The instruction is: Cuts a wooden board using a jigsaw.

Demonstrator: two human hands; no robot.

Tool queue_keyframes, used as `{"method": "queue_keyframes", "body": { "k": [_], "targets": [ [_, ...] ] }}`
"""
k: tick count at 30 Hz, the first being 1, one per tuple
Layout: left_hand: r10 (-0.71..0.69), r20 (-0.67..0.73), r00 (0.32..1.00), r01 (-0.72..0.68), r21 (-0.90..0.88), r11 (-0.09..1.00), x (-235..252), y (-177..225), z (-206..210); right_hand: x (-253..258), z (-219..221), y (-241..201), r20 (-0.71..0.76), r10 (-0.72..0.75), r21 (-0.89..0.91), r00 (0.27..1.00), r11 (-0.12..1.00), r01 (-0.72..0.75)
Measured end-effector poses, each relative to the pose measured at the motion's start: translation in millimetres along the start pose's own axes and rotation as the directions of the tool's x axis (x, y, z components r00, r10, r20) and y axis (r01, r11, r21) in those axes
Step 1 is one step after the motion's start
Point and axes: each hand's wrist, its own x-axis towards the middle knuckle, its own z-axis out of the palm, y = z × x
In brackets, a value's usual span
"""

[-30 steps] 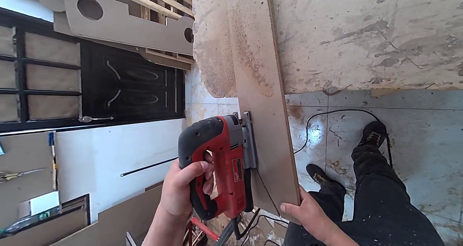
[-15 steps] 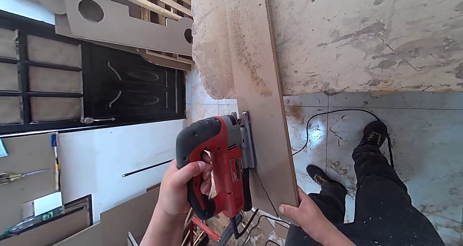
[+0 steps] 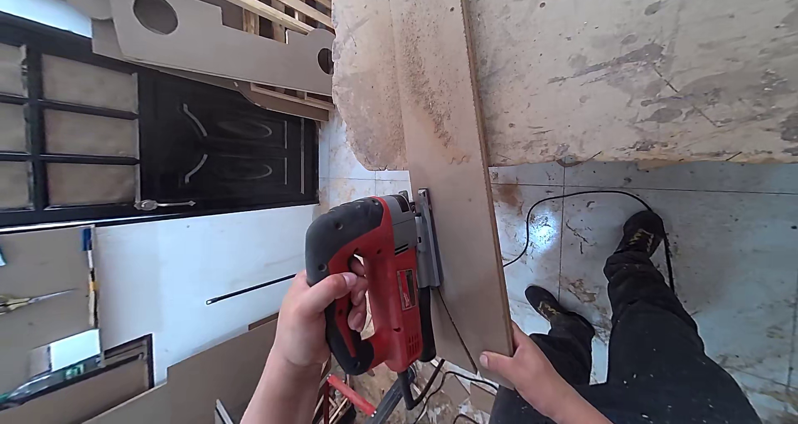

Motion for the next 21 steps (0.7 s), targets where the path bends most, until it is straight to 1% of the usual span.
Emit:
{"method": "queue_keyframes", "body": {
  "k": [3,21],
  "targets": [
    [-0.003,-0.003,1.000,0.003,-0.002,1.000,0.7,0.6,0.4,0.3,-0.5,1.1,0.004,-0.020,0.007,1.000,1.000,0.020],
    [-0.012,-0.021,1.000,0.012,-0.005,1.000,4.6,4.8,2.9,1.2,-0.7,1.1,0.005,0.015,-0.012,1.000,1.000,-0.014]
  ]
}}
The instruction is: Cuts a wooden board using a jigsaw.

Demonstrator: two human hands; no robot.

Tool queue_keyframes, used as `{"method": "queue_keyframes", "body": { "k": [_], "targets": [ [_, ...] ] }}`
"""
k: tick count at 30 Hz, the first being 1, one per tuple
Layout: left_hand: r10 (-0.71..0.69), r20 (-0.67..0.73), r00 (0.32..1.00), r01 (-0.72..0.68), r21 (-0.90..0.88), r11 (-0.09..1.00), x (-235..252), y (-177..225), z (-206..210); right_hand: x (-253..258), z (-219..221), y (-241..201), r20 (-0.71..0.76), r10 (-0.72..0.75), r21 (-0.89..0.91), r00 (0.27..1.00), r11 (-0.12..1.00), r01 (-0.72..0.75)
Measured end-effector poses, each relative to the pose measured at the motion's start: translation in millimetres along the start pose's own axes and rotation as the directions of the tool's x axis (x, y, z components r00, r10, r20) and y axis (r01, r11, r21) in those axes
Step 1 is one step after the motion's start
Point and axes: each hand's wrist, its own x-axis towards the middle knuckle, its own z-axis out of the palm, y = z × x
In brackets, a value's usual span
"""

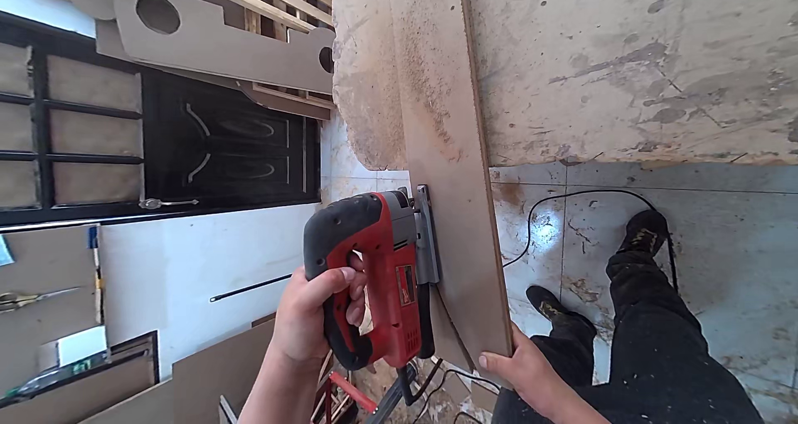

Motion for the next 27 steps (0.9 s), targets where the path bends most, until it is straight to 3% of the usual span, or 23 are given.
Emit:
{"method": "queue_keyframes", "body": {
  "k": [27],
  "targets": [
    [0.001,-0.009,1.000,-0.001,0.015,1.000,6.7,7.0,3.0,1.3,0.4,0.4,0.017,-0.013,0.026,1.000,1.000,0.013]
  ]
}}
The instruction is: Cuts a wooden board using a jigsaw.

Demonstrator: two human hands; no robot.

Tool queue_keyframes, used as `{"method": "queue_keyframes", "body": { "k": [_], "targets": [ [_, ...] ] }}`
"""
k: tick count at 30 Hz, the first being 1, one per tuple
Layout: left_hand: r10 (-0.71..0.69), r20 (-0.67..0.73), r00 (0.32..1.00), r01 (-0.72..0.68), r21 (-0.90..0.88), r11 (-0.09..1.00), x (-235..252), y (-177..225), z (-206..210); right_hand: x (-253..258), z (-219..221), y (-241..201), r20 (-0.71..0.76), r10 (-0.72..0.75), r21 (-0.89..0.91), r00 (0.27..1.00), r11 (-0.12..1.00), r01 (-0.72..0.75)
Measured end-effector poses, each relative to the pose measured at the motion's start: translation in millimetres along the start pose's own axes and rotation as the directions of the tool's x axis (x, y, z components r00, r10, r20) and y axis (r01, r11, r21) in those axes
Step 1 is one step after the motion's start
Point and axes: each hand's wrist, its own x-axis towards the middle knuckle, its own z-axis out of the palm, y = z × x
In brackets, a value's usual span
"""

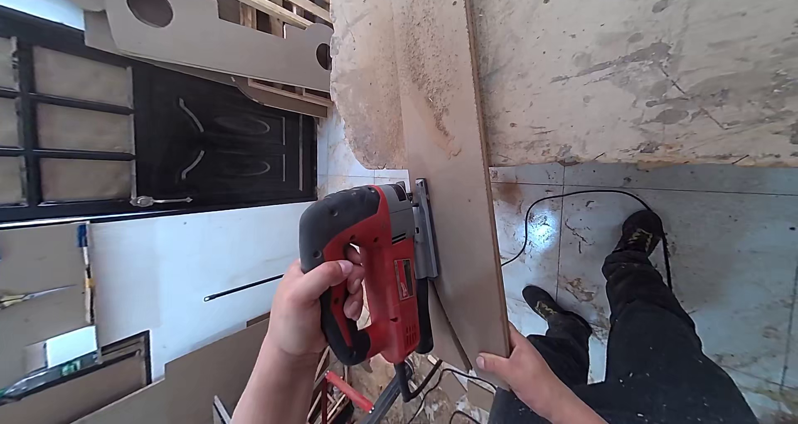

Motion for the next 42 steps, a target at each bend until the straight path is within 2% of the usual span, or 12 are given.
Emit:
{"method": "queue_keyframes", "body": {
  "k": [33,38,42],
  "targets": [
    [0.000,-0.011,1.000,0.000,0.044,0.999,10,11,3,1,1,-2,-0.003,0.022,0.001,1.000,1.000,-0.022],
    [0.017,0.041,0.999,-0.019,0.051,0.999,9,10,2,-6,3,-9,-0.005,0.012,-0.065,1.000,0.998,-0.012],
    [0.012,0.021,1.000,-0.013,0.045,0.999,5,14,11,-10,3,-16,-0.003,-0.024,-0.082,1.000,0.996,0.023]
  ]
}}
